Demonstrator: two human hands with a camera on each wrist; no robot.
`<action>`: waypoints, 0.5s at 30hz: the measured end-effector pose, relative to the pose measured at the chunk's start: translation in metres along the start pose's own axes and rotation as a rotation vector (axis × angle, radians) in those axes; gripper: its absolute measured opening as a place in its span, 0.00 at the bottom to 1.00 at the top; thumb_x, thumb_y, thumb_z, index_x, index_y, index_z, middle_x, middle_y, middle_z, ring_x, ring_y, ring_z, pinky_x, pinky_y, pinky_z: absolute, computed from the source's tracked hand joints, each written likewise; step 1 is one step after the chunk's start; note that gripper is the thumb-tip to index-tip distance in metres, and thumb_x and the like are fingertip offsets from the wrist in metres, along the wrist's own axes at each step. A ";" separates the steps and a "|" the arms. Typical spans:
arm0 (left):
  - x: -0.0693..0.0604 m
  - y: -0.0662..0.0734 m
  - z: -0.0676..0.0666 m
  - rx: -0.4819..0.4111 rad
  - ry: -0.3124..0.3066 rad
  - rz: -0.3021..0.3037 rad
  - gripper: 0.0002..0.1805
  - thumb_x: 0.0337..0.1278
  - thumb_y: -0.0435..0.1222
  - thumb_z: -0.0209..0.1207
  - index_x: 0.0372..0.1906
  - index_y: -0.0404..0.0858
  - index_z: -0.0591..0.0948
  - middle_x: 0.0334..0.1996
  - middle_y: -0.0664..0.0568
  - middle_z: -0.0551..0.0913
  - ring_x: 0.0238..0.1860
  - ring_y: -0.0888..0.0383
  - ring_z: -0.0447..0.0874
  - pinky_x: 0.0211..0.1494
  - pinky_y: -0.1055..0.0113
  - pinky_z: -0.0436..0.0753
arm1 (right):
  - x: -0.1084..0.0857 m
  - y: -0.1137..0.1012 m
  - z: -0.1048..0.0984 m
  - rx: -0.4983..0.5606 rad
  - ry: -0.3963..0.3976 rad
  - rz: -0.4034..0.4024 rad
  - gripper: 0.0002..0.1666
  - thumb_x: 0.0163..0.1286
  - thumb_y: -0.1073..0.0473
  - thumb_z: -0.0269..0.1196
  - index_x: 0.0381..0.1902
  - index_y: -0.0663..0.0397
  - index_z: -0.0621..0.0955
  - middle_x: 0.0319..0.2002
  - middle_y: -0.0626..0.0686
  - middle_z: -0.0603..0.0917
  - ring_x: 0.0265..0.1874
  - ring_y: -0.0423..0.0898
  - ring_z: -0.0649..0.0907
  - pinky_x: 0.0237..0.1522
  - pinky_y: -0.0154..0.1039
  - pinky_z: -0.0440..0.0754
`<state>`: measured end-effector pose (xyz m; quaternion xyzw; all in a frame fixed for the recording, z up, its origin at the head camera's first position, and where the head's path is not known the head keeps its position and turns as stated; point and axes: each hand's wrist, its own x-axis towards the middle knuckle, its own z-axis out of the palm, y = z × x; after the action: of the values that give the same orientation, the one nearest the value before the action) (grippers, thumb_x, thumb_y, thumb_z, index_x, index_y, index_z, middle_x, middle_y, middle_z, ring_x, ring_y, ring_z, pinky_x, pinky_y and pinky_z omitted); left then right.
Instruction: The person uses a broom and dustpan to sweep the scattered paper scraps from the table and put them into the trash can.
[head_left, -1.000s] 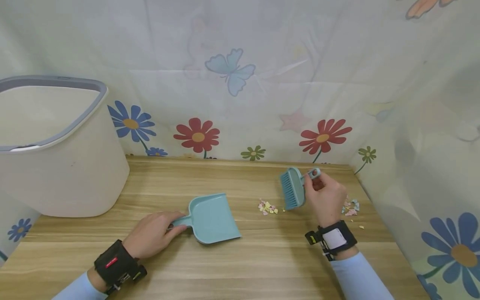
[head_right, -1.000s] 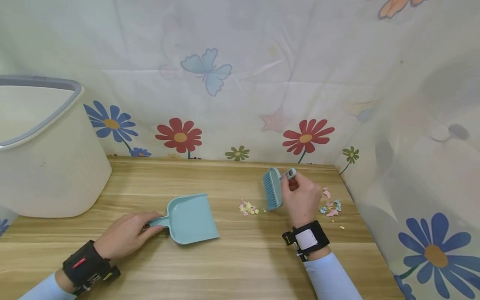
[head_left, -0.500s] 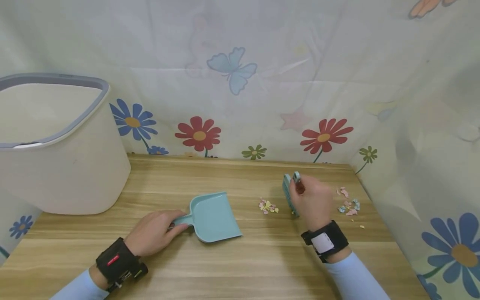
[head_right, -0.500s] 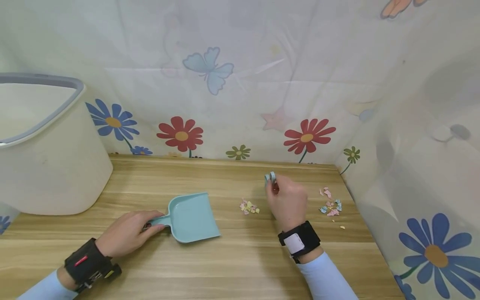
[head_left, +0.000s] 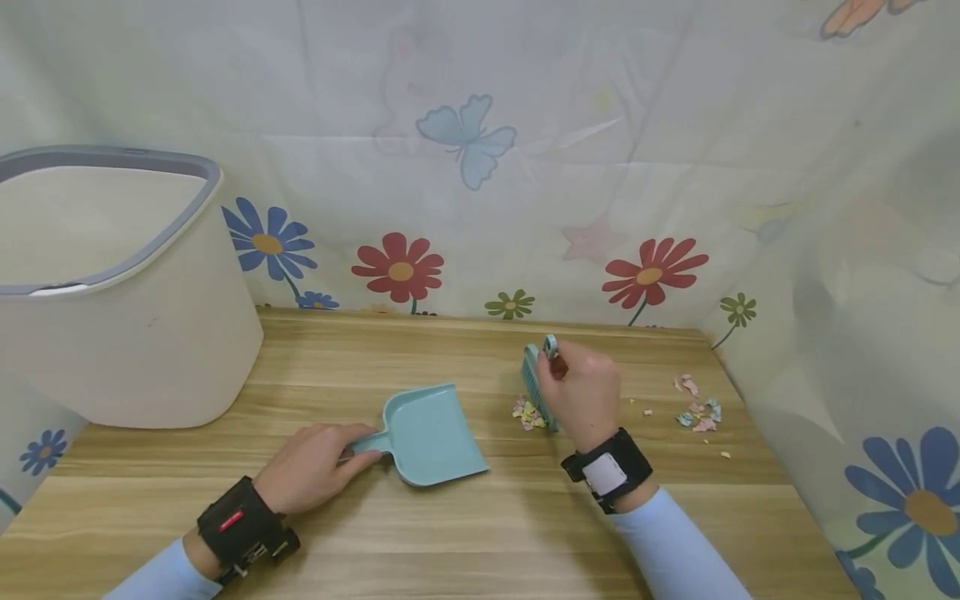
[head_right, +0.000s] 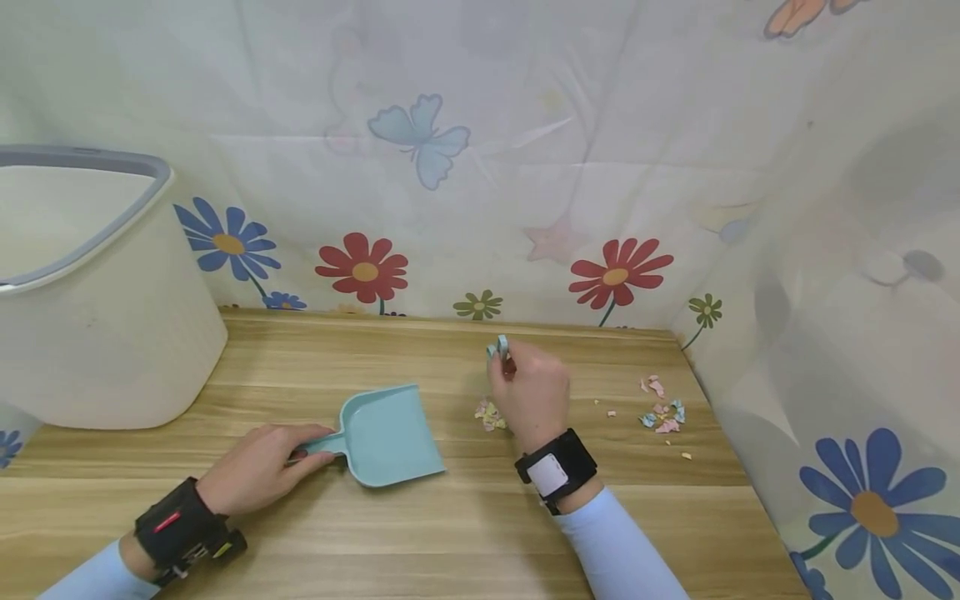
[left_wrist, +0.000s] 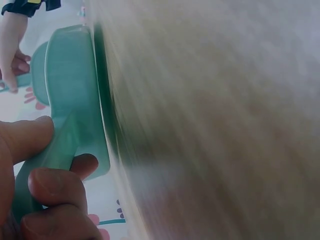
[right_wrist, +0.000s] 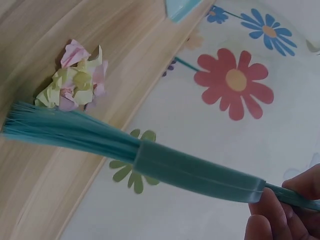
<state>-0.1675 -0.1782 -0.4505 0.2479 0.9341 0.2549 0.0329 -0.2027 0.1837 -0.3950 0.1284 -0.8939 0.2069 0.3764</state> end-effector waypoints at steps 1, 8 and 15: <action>0.000 0.001 0.000 -0.006 -0.001 0.003 0.18 0.70 0.52 0.63 0.54 0.47 0.87 0.29 0.65 0.81 0.24 0.71 0.69 0.28 0.73 0.69 | 0.000 -0.003 0.001 0.008 -0.002 0.003 0.10 0.66 0.63 0.70 0.25 0.60 0.85 0.20 0.55 0.87 0.17 0.46 0.85 0.21 0.41 0.81; 0.000 0.006 0.001 -0.050 -0.012 0.007 0.18 0.70 0.50 0.64 0.55 0.46 0.87 0.27 0.65 0.80 0.19 0.72 0.65 0.24 0.73 0.66 | -0.004 -0.025 0.006 0.086 -0.008 0.025 0.08 0.65 0.63 0.71 0.26 0.59 0.86 0.20 0.53 0.87 0.16 0.42 0.84 0.19 0.35 0.78; -0.002 0.006 0.002 -0.054 -0.006 0.002 0.20 0.70 0.49 0.64 0.57 0.42 0.87 0.28 0.63 0.82 0.18 0.72 0.64 0.23 0.73 0.65 | -0.005 -0.043 0.006 0.244 -0.028 0.080 0.05 0.64 0.63 0.72 0.30 0.60 0.89 0.20 0.52 0.87 0.16 0.39 0.82 0.20 0.29 0.77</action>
<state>-0.1632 -0.1738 -0.4493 0.2486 0.9265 0.2794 0.0422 -0.1861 0.1431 -0.3910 0.1405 -0.8716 0.3272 0.3369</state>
